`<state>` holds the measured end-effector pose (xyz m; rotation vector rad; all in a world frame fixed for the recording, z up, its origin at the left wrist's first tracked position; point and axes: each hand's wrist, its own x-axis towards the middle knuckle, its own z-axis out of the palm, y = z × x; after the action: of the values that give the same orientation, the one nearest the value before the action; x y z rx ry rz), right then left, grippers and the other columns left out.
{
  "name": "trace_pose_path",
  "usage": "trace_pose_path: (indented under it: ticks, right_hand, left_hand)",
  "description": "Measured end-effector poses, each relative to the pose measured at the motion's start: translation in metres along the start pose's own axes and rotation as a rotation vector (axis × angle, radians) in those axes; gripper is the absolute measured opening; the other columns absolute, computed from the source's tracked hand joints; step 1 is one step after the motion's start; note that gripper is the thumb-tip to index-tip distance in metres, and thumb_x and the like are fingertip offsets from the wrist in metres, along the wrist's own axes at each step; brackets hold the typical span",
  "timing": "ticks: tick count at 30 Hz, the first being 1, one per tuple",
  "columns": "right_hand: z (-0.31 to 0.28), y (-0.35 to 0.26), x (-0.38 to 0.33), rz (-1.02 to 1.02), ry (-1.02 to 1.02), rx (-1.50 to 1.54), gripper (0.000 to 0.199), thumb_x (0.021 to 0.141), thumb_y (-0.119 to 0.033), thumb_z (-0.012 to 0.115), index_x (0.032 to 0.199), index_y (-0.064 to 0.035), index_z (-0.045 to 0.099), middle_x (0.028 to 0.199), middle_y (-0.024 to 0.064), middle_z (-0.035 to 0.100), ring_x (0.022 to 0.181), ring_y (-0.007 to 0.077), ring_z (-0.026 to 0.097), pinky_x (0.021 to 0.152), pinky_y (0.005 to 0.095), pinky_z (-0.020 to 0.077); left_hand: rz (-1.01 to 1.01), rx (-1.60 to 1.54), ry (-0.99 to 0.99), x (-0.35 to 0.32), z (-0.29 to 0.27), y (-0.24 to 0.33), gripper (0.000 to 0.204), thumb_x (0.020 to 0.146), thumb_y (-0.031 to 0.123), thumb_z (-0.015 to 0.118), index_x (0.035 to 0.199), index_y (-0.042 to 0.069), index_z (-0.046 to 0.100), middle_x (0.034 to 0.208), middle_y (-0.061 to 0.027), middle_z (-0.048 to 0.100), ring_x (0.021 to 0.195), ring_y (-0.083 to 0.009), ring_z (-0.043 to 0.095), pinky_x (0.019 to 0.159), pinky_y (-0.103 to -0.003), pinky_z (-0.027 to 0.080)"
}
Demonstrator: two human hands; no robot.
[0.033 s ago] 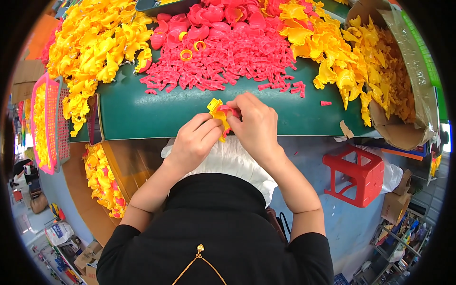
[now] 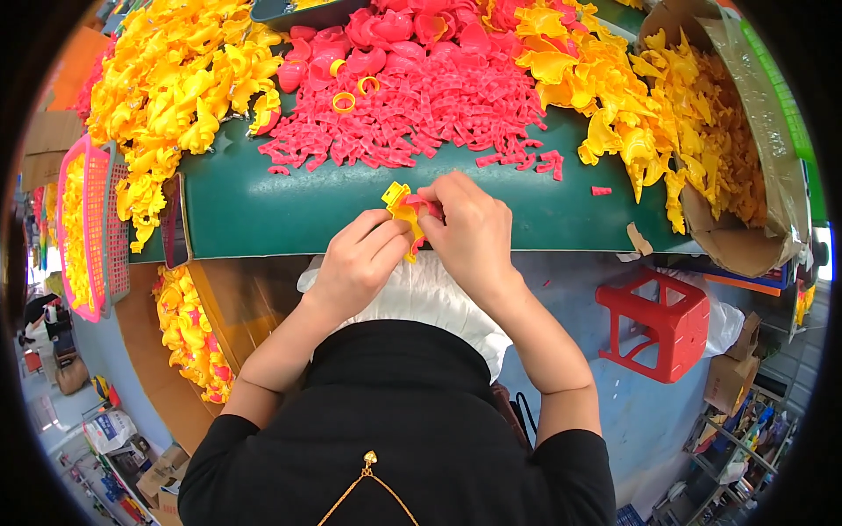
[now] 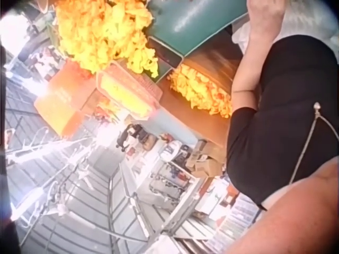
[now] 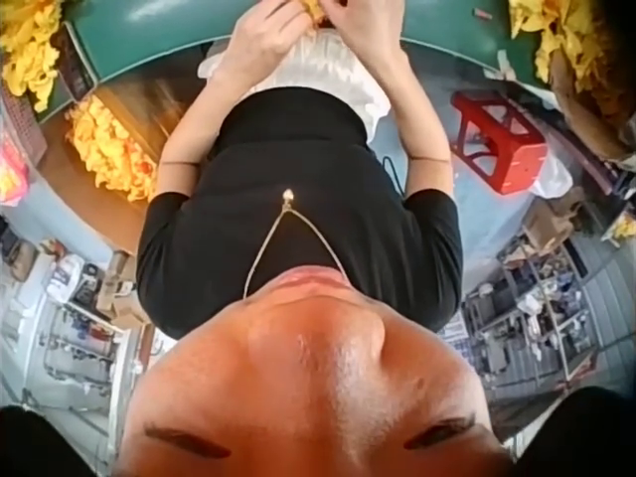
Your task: Assembling small yellow toy ducks by manually attaching pink components and small rings.
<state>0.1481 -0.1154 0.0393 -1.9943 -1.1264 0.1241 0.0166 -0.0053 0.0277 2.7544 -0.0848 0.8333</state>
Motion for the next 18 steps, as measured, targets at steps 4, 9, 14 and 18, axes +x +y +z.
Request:
trace_pose_path:
  ticks: [4,9,14,18]
  right_hand:
    - [-0.006,0.006,0.004,0.061,-0.073,0.011,0.011,0.075,0.001,0.072,0.081,0.003,0.063,0.075,0.0096,0.067,0.064,0.0179,0.069,0.058,0.027,0.0534]
    - [-0.01,0.007,0.007,0.148,-0.154,0.131,0.009,0.075,0.001,0.071,0.081,0.0034,0.065,0.075,0.0098,0.069,0.064,0.0164,0.07,0.057,0.0263,0.0536]
    - [-0.003,0.007,0.005,0.083,-0.031,0.178,0.009,0.076,0.002,0.071,0.083,0.0032,0.066,0.074,0.0095,0.068,0.063,0.0154,0.069,0.056,0.0259,0.0533]
    - [0.001,0.008,-0.001,0.001,0.001,0.044,0.011,0.074,0.002,0.071,0.083,0.0014,0.066,0.073,0.0085,0.065,0.059,0.0169,0.066,0.053,0.027,0.0506]
  left_hand:
    - [0.016,-0.03,0.01,0.001,0.001,0.001,0.017,0.065,0.004,0.064,0.081,0.003,0.058,0.084,-0.0071,0.056,0.088,-0.0223,0.058,0.076,-0.031,0.054]
    - [0.02,-0.024,0.004,-0.001,0.003,0.002,0.016,0.066,0.005,0.064,0.08,0.003,0.059,0.085,-0.0073,0.056,0.089,-0.0223,0.059,0.077,-0.031,0.054]
    - [0.013,-0.015,-0.011,0.0,0.002,0.001,0.015,0.065,0.005,0.065,0.079,0.003,0.059,0.085,-0.0074,0.056,0.089,-0.0229,0.059,0.077,-0.032,0.053]
    - [0.007,-0.036,-0.007,0.0,0.002,0.0,0.016,0.064,0.004,0.065,0.078,0.003,0.059,0.085,-0.0074,0.056,0.088,-0.0235,0.059,0.076,-0.032,0.054]
